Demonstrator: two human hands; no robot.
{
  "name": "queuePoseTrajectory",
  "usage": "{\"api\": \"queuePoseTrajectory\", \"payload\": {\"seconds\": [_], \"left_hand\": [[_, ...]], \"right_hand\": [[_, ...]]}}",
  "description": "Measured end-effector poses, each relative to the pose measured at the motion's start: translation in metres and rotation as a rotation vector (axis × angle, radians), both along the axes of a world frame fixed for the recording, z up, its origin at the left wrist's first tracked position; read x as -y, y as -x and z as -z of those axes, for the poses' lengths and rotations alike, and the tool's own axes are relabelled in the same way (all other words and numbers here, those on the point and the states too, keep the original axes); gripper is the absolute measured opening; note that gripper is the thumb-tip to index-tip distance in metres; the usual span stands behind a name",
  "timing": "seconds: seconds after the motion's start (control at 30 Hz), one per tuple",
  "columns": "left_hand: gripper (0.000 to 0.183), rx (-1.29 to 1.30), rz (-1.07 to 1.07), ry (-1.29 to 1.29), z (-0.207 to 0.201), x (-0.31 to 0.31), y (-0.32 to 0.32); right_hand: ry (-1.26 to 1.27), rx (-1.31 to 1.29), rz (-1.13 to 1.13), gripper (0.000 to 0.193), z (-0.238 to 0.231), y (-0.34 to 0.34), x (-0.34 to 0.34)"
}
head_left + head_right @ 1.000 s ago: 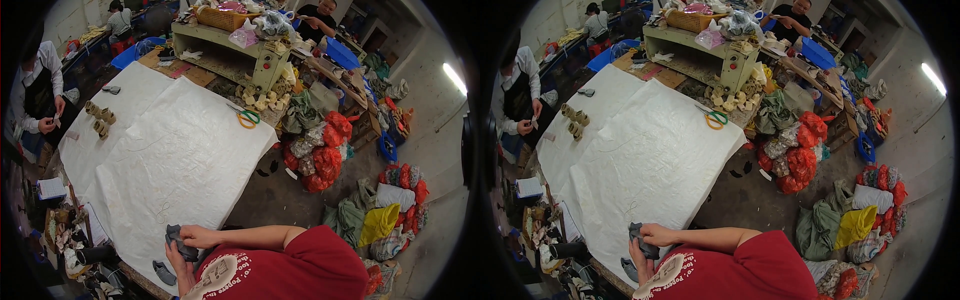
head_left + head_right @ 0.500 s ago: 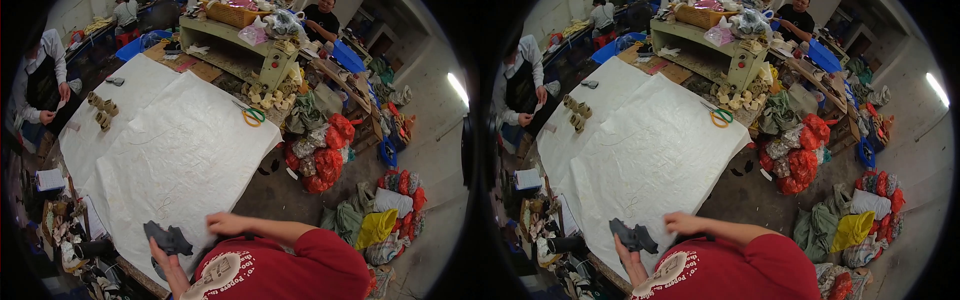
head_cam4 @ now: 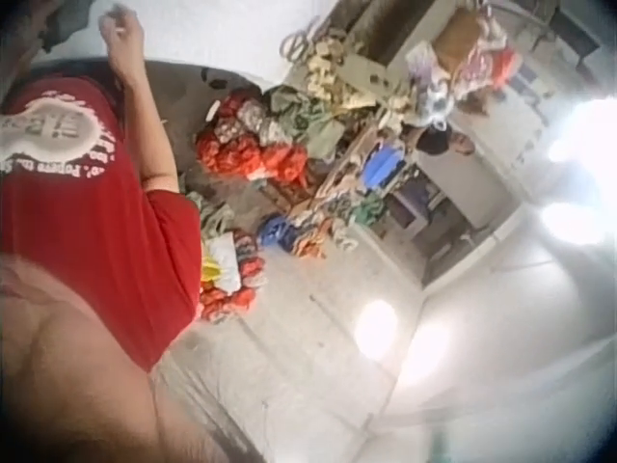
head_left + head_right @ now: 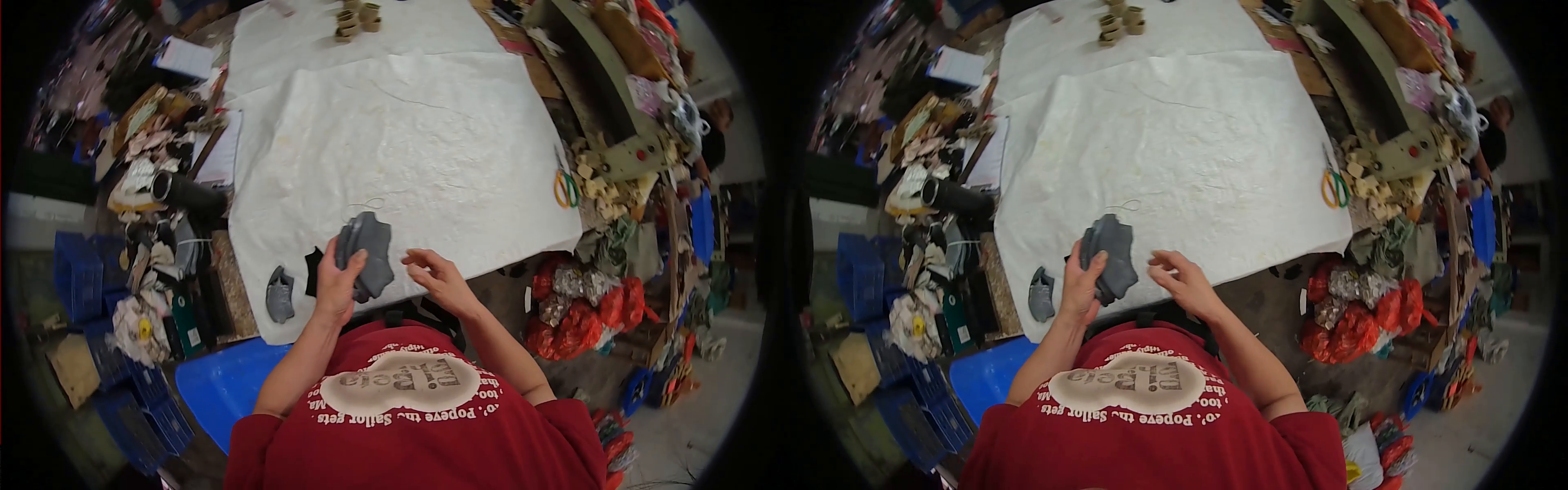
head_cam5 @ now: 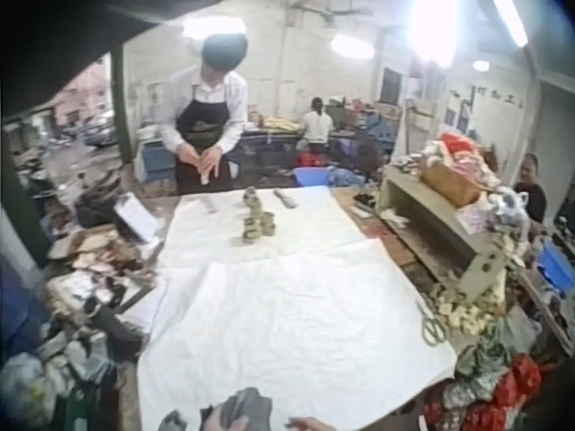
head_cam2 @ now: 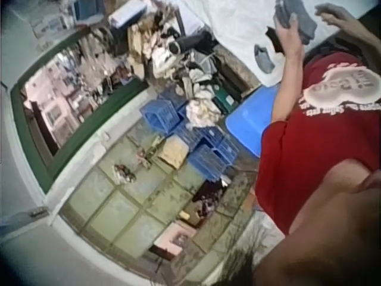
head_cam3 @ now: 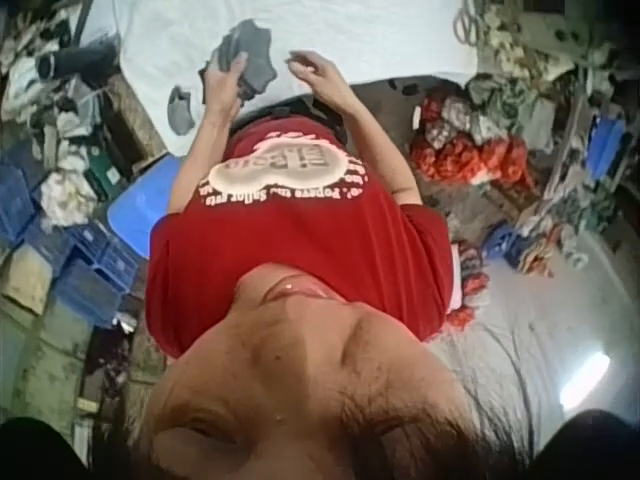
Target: Sorting and organizing pre-cut shoe components on a workbench.
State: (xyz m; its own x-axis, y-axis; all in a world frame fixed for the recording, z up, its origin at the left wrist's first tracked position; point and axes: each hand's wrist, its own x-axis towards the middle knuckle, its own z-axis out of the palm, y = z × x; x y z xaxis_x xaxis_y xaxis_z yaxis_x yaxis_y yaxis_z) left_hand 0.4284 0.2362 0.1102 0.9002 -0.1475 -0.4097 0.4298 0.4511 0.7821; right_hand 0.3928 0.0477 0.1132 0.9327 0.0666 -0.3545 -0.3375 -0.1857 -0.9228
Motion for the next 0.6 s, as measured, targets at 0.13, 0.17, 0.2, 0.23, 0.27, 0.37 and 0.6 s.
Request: {"api": "queuePoseTrajectory", "payload": {"seconds": [0.13,0.17,0.2,0.23,0.27,0.37,0.6], "left_hand": [[0.048,0.032,-0.050,-0.033,0.002,-0.009,0.016],[0.046,-0.004,-0.062,0.010,0.004,-0.014,0.018],[0.043,-0.039,-0.075,0.054,0.007,-0.020,0.020],[0.037,-0.073,-0.090,0.096,0.011,-0.025,0.024],[0.037,-0.077,-0.108,0.093,0.014,-0.031,0.026],[0.032,-0.205,-0.296,0.166,0.025,-0.051,0.029],[0.033,-0.160,-0.396,0.048,0.029,-0.124,0.044]], "right_hand": [[-0.155,-0.081,0.000,0.029,0.008,-0.022,-0.047],[-0.156,-0.102,-0.013,0.026,0.007,-0.025,-0.052],[-0.157,-0.110,-0.031,0.026,0.011,-0.024,-0.056],[-0.226,-0.144,-0.016,0.022,0.017,-0.022,-0.060],[-0.294,-0.177,-0.001,0.019,0.025,-0.022,-0.065],[-0.420,-0.318,0.112,0.016,0.048,-0.023,-0.069],[-0.245,-0.353,0.109,0.015,0.098,-0.026,-0.088]]}}
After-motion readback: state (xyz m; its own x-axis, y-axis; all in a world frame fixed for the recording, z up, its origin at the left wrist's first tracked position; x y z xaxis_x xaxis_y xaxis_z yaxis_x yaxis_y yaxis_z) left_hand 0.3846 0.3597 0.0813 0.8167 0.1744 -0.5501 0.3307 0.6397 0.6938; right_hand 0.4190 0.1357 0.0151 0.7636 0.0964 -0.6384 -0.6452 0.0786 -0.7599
